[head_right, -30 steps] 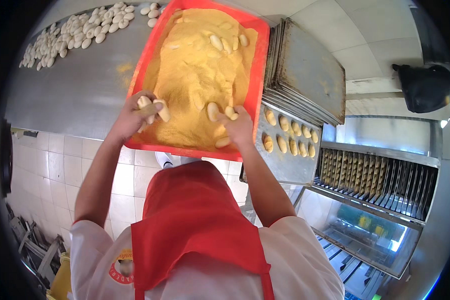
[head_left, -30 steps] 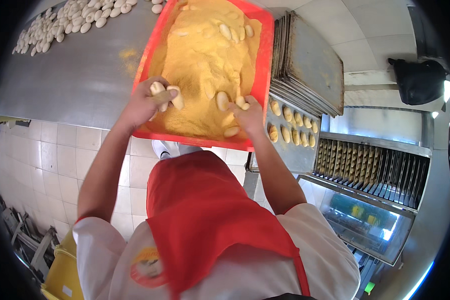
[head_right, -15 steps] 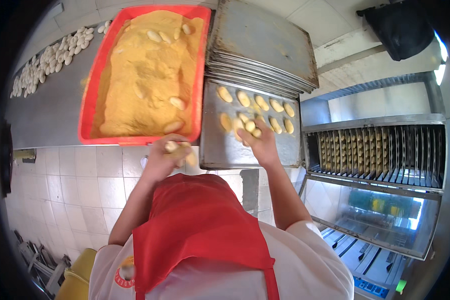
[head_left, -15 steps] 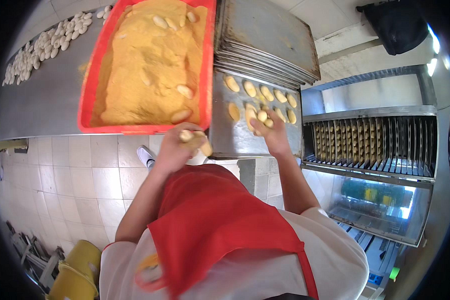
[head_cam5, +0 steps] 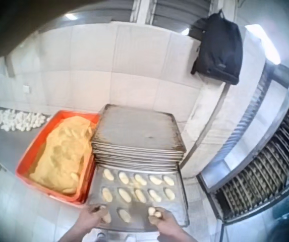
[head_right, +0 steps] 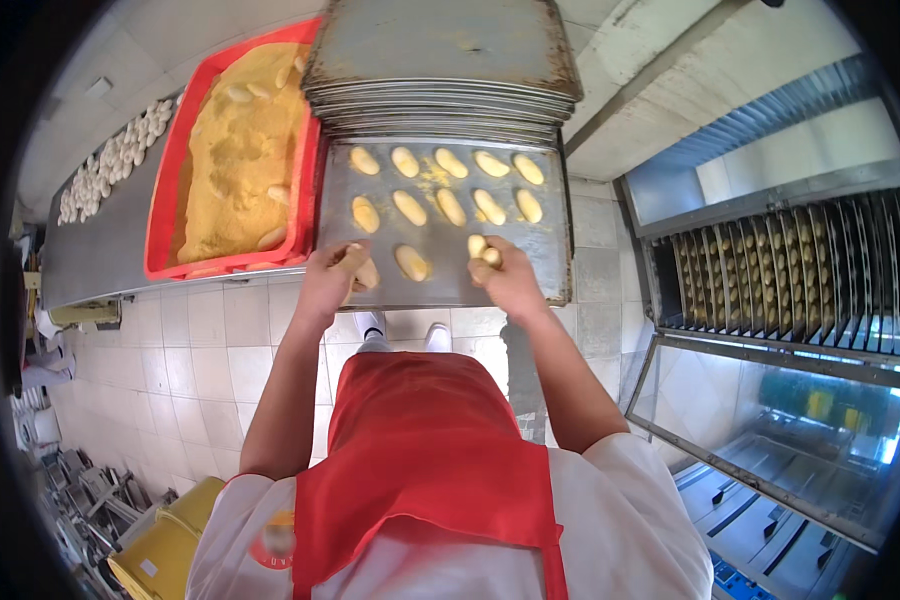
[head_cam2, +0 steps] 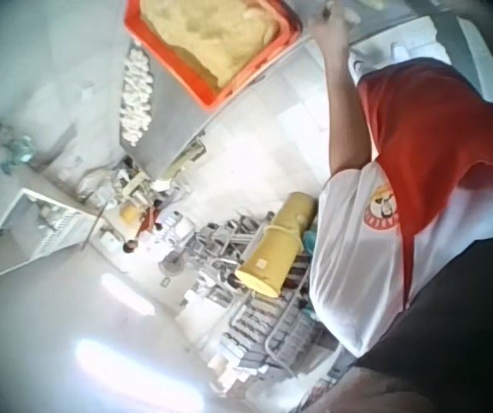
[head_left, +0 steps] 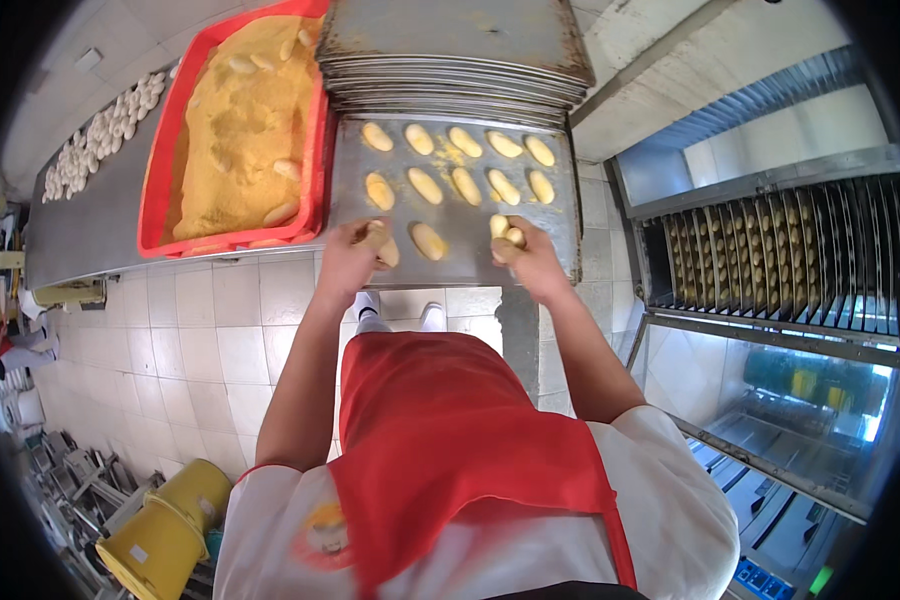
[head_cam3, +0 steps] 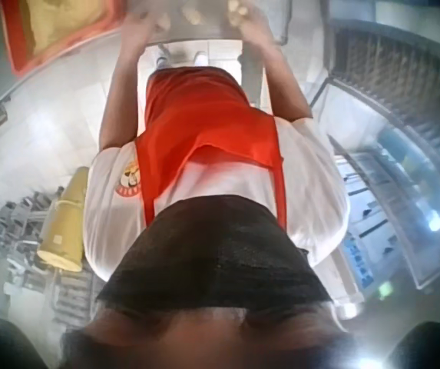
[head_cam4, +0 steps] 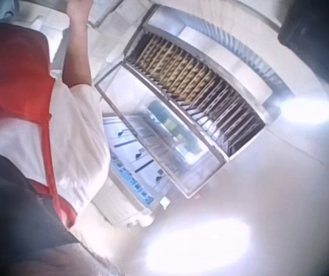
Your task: The person coats pieces of dough in a yellow cornmeal-like powder by hand and arranges them onto baking trays, then slides the filled trays into a large rack.
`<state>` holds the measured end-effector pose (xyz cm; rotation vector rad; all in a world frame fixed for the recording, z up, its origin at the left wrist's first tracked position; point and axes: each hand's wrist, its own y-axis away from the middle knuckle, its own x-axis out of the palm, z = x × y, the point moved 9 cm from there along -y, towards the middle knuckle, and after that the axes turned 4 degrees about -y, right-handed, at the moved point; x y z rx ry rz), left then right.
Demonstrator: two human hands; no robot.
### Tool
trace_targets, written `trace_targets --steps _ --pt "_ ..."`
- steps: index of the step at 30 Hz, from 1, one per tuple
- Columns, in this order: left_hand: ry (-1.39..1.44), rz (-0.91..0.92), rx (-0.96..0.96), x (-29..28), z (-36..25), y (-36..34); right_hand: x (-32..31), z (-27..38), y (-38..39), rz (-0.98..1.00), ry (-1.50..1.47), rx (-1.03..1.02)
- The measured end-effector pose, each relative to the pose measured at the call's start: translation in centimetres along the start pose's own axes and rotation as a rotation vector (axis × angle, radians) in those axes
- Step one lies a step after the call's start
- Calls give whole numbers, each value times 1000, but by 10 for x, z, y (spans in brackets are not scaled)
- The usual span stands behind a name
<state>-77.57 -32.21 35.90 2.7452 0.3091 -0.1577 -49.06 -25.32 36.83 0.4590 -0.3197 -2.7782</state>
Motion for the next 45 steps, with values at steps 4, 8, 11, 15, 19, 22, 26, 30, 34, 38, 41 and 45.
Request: trace_targets --steps 4,8,11,15,19,22,26,30,34,38,41,45 --pt "-150 237 -5 107 -13 -15 -46 -9 0 -57 182 -35" --pt "-957 41 333 151 9 -42 -43 -27 -9 -123 423 -185" --pt "-796 -36 461 161 -47 -9 -69 -52 -4 -213 320 -72" --pt "-814 60 552 181 -43 -4 -91 -53 10 -244 21 -5" --pt "-866 146 451 189 -40 -5 -113 -49 13 -413 346 -205" --pt "-738 -100 665 133 -73 1 -103 -23 25 -465 534 -369" --pt "-667 -436 636 -20 -127 -23 -27 20 44 -190 345 -730" --pt "-1032 -1098 850 -130 -227 33 35 18 26 -37 488 -703" --pt "-792 -744 955 -125 -211 29 32 -2 -3 -52 357 -385" --pt "-644 -268 635 -39 -104 -25 34 -12 -9 -95 583 -292" --pt "-764 -300 331 -25 -24 -77 39 14 5 -192 688 -336" --pt "-682 -229 240 -2 -10 -98 34 7 13 -258 599 -344"
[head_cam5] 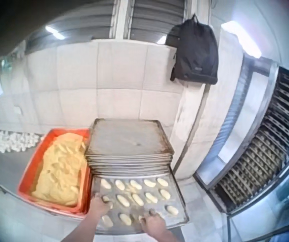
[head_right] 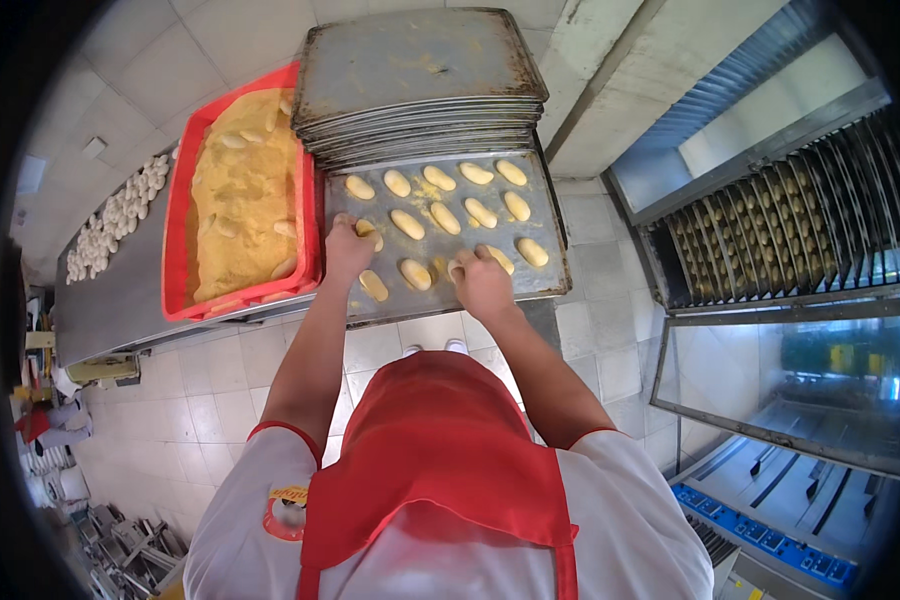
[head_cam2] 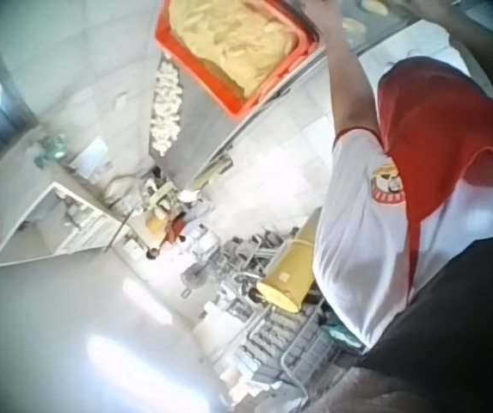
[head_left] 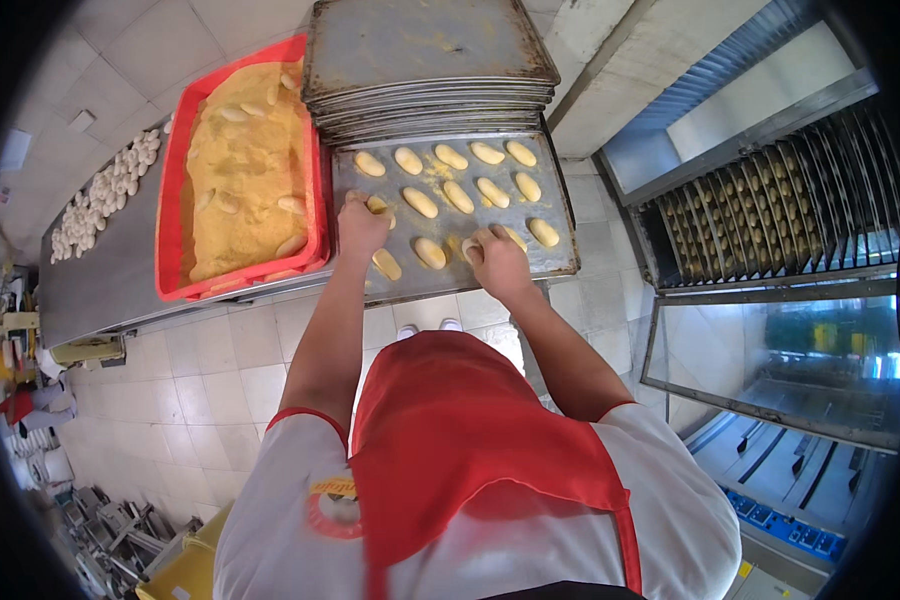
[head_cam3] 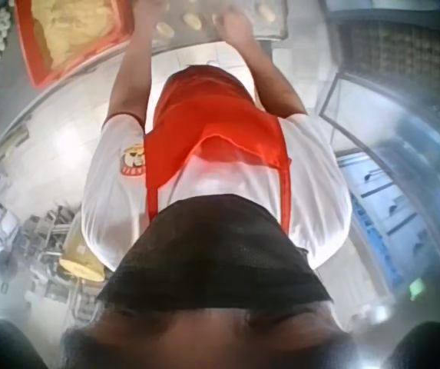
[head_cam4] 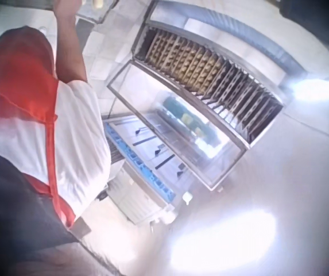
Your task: The person coats pieces of dough in a yellow cornmeal-like powder by hand and arranges them onto baking trays, then slides the filled trays into a large rack.
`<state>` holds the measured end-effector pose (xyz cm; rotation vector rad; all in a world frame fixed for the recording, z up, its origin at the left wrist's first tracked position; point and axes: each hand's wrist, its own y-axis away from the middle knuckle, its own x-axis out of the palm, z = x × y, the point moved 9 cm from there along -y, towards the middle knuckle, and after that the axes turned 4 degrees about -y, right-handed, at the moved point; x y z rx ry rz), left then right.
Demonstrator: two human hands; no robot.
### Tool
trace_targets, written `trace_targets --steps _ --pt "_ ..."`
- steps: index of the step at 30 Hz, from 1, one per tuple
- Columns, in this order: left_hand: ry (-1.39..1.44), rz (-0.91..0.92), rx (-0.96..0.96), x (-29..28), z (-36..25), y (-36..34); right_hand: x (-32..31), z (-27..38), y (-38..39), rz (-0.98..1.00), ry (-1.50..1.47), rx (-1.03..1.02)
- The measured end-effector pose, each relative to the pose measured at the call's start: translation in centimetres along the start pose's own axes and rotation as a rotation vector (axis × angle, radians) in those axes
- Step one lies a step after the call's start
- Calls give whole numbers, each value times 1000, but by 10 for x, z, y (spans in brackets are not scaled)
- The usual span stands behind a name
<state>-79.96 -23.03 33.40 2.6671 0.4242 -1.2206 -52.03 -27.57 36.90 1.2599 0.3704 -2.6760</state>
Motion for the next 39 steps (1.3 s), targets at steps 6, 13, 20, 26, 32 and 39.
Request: trace_targets --steps 6,13,20,26,32,39 --pt "104 -102 76 -34 10 21 6 3 1 -20 -20 82" --pt "17 0 277 -76 28 112 -1 -2 17 -108 -42 27" --pt "138 34 117 -60 79 126 -94 -87 54 -595 151 352" --pt "836 371 -339 -26 127 111 -85 -182 90 -337 -358 1046" --pt "878 721 -162 -43 30 145 -82 -215 102 -527 -679 973" --pt "769 726 40 -23 -32 189 -118 -237 136 -635 -1449 912"
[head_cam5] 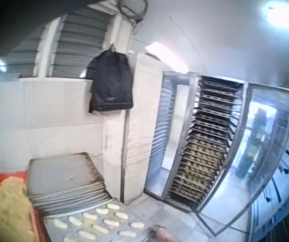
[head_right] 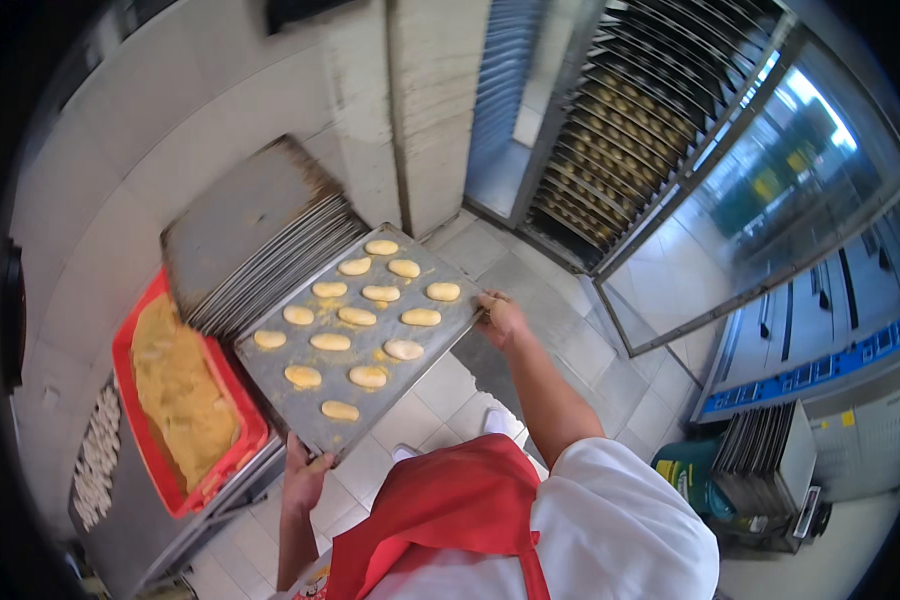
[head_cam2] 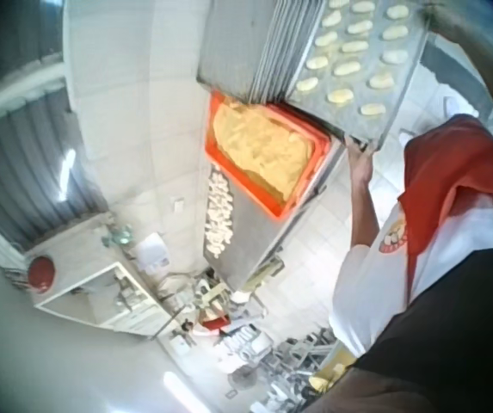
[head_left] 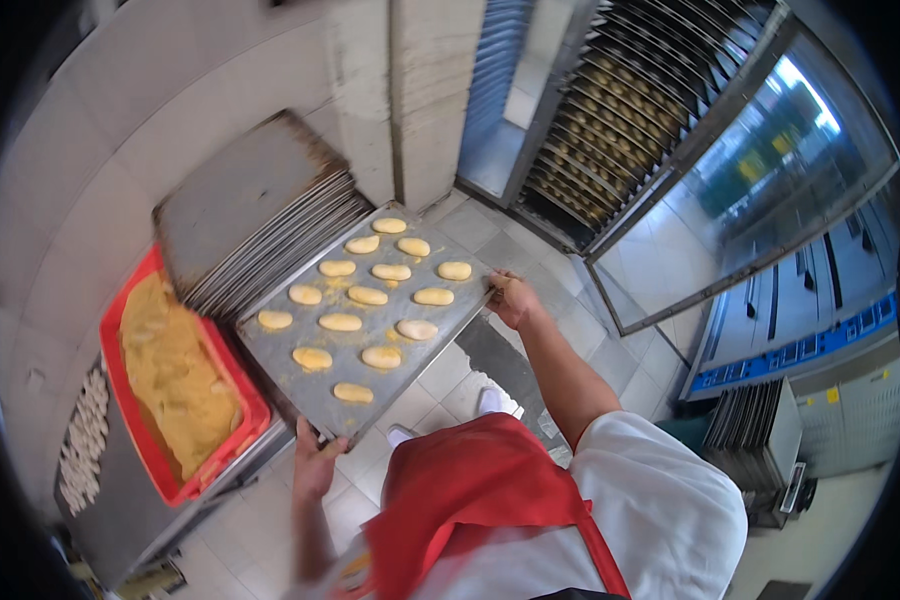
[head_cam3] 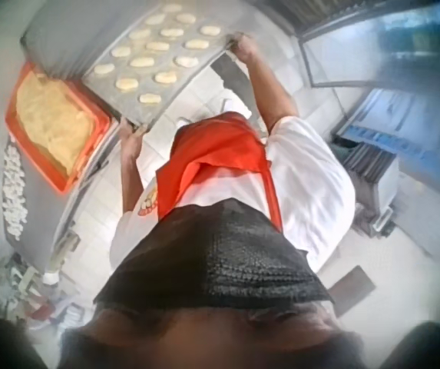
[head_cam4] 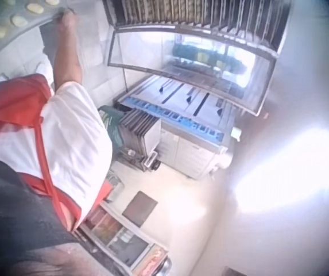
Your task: The person coats pieces of dough in a yellow cornmeal-like powder by hand and arranges them onto baking trays, then slides the filled trays into a large rack.
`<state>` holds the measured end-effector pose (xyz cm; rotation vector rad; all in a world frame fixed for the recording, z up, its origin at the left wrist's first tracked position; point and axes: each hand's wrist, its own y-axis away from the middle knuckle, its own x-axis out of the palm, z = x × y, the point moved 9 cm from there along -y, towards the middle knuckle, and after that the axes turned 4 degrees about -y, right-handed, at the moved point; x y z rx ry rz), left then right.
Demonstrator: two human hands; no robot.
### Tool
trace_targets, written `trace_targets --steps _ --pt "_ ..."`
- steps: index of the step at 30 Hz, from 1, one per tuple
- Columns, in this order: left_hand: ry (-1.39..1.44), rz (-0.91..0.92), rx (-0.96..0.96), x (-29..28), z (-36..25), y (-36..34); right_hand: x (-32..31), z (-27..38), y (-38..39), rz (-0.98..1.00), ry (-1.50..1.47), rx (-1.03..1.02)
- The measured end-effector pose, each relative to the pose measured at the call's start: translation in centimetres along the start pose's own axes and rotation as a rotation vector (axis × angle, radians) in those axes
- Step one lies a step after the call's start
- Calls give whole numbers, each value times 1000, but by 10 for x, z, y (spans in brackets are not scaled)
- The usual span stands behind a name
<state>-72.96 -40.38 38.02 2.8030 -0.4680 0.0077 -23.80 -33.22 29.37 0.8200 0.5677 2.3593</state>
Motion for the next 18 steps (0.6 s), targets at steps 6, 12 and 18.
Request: trace_targets --steps 6,12,18 --pt "66 89 7 141 -16 -37 -87 68 37 200 -250 -26" --pt "17 191 30 281 -2 -126 -202 136 49 193 -233 -19" --pt "-177 324 -38 390 51 -232 -316 157 -7 77 -400 87"
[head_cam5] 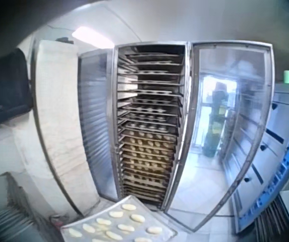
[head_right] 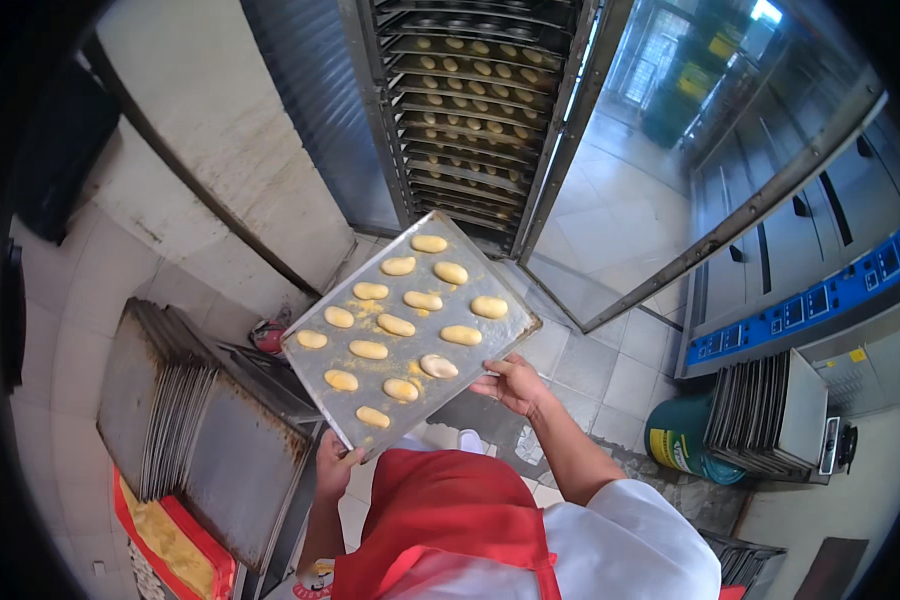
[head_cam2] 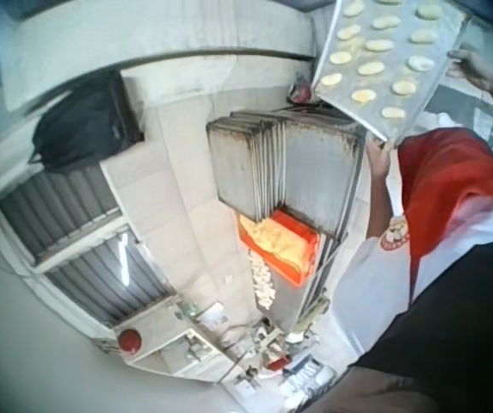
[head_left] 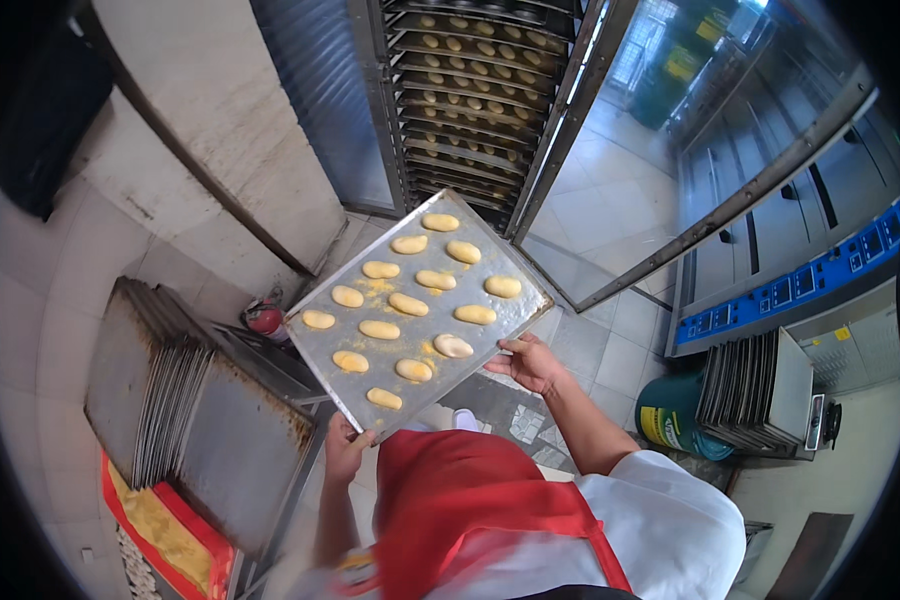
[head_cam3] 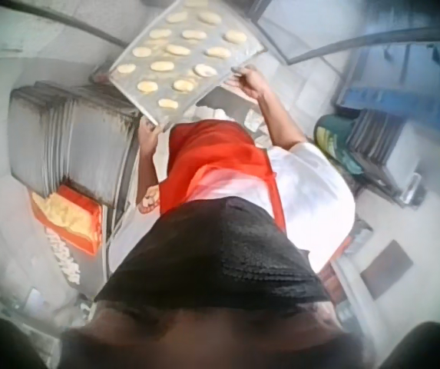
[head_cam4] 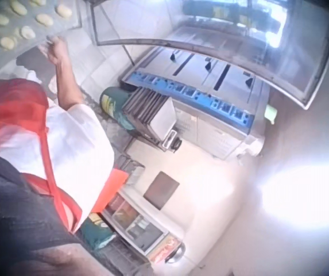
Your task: The person coats pieces of dough in a yellow cornmeal-like powder by hand and arranges them onto baking trays, then slides the filled trays into a large rack.
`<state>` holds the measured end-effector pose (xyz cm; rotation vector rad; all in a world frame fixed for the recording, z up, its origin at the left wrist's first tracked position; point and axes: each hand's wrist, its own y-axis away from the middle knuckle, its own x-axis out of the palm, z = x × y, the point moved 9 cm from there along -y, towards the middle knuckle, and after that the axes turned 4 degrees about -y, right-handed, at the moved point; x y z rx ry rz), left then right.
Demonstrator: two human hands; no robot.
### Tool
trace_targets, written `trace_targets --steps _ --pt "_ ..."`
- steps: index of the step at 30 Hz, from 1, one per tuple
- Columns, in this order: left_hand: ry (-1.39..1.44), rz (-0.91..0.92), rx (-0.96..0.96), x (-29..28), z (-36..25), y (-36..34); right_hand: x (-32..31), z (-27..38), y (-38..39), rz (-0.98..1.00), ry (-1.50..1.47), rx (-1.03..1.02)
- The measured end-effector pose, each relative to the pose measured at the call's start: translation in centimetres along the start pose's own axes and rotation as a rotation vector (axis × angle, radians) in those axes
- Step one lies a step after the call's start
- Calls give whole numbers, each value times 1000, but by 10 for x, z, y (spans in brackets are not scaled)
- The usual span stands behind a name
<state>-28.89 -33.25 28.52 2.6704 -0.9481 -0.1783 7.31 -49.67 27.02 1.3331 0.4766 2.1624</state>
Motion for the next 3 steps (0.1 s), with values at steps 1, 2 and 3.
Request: trace_targets --steps 1,2,3 --pt "0 4 -13 5 11 -26 -13 5 -14 -12 -5 6" --pt "-64 47 -19 10 21 -54 -26 10 -28 -27 -36 -1" --pt "-126 89 -31 16 34 -80 -41 14 -41 -47 -66 -3"
